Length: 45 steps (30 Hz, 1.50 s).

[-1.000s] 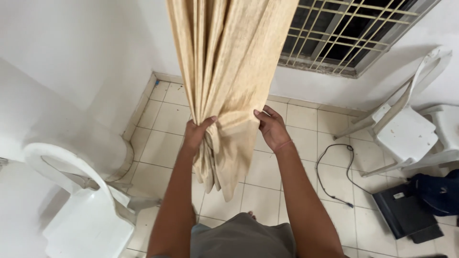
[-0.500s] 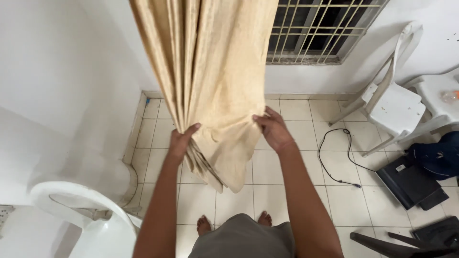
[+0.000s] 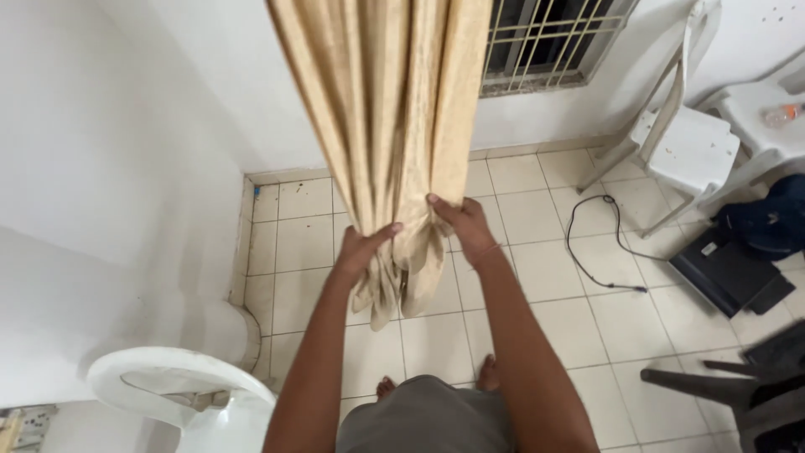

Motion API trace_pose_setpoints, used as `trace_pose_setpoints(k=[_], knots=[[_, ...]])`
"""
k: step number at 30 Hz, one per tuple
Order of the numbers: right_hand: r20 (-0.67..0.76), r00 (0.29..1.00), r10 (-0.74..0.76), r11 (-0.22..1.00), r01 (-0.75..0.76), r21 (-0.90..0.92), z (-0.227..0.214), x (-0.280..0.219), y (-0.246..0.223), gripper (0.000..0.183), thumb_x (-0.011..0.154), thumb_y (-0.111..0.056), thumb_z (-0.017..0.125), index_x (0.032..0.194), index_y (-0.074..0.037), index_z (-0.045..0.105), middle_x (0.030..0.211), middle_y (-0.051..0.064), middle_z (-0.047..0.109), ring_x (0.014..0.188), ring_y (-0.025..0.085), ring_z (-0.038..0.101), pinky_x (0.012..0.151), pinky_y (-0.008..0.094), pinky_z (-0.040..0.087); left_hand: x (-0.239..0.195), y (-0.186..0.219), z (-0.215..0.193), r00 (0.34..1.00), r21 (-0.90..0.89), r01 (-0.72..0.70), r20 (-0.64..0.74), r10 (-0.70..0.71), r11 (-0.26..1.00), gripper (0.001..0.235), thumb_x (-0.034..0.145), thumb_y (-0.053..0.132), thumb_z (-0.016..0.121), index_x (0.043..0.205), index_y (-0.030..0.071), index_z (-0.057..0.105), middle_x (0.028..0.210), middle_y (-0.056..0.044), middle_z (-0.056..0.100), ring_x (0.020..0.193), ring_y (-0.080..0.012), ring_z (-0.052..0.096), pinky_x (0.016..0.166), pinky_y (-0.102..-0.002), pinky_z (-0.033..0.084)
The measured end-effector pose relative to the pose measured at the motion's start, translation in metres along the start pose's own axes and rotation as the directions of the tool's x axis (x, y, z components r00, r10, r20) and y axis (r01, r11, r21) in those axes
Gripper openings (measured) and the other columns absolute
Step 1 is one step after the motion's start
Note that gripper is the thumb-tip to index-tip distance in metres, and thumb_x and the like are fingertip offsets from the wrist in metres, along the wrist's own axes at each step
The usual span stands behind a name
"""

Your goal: The person stands at a window and adjusts a beige curtain, gathering and spreading the fabric with both hands, then pulls the curtain aside and smooths it over the window grille, repositioning the fabric along the window.

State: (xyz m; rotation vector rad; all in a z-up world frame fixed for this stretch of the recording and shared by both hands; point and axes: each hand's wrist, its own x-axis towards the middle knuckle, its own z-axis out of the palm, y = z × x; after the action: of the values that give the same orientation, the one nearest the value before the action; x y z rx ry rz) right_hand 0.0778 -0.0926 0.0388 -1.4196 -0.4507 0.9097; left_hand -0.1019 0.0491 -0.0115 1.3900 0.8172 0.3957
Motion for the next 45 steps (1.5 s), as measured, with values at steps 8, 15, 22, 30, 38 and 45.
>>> trace_pose_setpoints(k=[8, 15, 22, 30, 38, 45], knots=[[-0.131, 0.989, -0.072, 0.996, 0.077, 0.034, -0.011, -0.011, 0.002, 0.05, 0.088, -0.035, 0.078, 0.117, 0.005, 0.071, 0.11, 0.01, 0.075, 0.108, 0.018, 0.066, 0.099, 0.032, 0.048, 0.008, -0.031, -0.082, 0.984, 0.06, 0.028, -0.176, -0.017, 0.998, 0.053, 0.083, 0.043, 0.082, 0.114, 0.001, 0.075, 0.101, -0.011, 0.078, 0.093, -0.024, 0.071, 0.088, -0.04, 0.058], [0.117, 0.986, -0.115, 0.97, 0.137, -0.202, 0.017, -0.001, 0.012, 0.041, 0.088, -0.024, 0.076, 0.121, 0.0, 0.07, 0.108, 0.008, 0.076, 0.098, 0.016, 0.069, 0.088, 0.031, 0.056, -0.014, 0.013, 0.007, 0.997, -0.064, -0.07, -0.026, 0.069, 0.995, 0.045, 0.076, 0.024, 0.086, 0.116, 0.009, 0.072, 0.107, -0.006, 0.077, 0.101, -0.0195, 0.073, 0.091, -0.035, 0.058], [0.059, 0.995, -0.083, 0.976, 0.093, -0.198, -0.016, 0.012, 0.005, 0.029, 0.088, -0.012, 0.074, 0.115, -0.003, 0.07, 0.103, 0.004, 0.076, 0.094, 0.015, 0.069, 0.083, 0.035, 0.058, -0.004, -0.006, -0.009, 0.991, -0.042, -0.043, -0.13, 0.037, 0.998, 0.047, 0.08, 0.029, 0.084, 0.119, 0.005, 0.074, 0.104, -0.01, 0.079, 0.095, -0.0209, 0.072, 0.083, -0.035, 0.057], [0.098, 0.995, 0.0, 0.983, -0.018, 0.182, -0.067, 0.016, -0.024, 0.066, 0.083, -0.031, 0.073, 0.136, 0.004, 0.053, 0.12, 0.01, 0.068, 0.106, 0.02, 0.065, 0.094, 0.037, 0.052, 0.008, -0.026, -0.011, 0.968, -0.054, -0.033, -0.249, 0.018, 0.998, 0.051, 0.085, 0.038, 0.079, 0.12, 0.001, 0.071, 0.106, -0.01, 0.077, 0.099, -0.0219, 0.07, 0.091, -0.037, 0.054], [0.304, 0.95, 0.066, 0.978, -0.001, -0.207, -0.033, 0.015, -0.027, 0.074, 0.08, -0.035, 0.084, 0.136, 0.009, 0.061, 0.116, 0.016, 0.071, 0.1, 0.024, 0.066, 0.083, 0.033, 0.052, 0.036, -0.044, 0.088, 0.989, -0.245, -0.092, -0.139, 0.06, 0.965, 0.057, 0.088, 0.036, 0.071, 0.13, -0.003, 0.066, 0.112, -0.013, 0.075, 0.1, -0.0226, 0.068, 0.09, -0.038, 0.053], [0.356, 0.934, 0.016, 0.999, -0.028, 0.029, -0.071, 0.025, -0.042, 0.076, 0.075, -0.023, 0.084, 0.137, 0.008, 0.055, 0.126, 0.017, 0.069, 0.114, 0.027, 0.068, 0.097, 0.036, 0.055, -0.006, -0.007, 0.065, 0.966, -0.092, -0.051, -0.258, 0.026, 0.994, 0.071, 0.085, 0.048, 0.074, 0.132, -0.003, 0.063, 0.118, -0.019, 0.073, 0.109, -0.0262, 0.071, 0.098, -0.035, 0.055]])
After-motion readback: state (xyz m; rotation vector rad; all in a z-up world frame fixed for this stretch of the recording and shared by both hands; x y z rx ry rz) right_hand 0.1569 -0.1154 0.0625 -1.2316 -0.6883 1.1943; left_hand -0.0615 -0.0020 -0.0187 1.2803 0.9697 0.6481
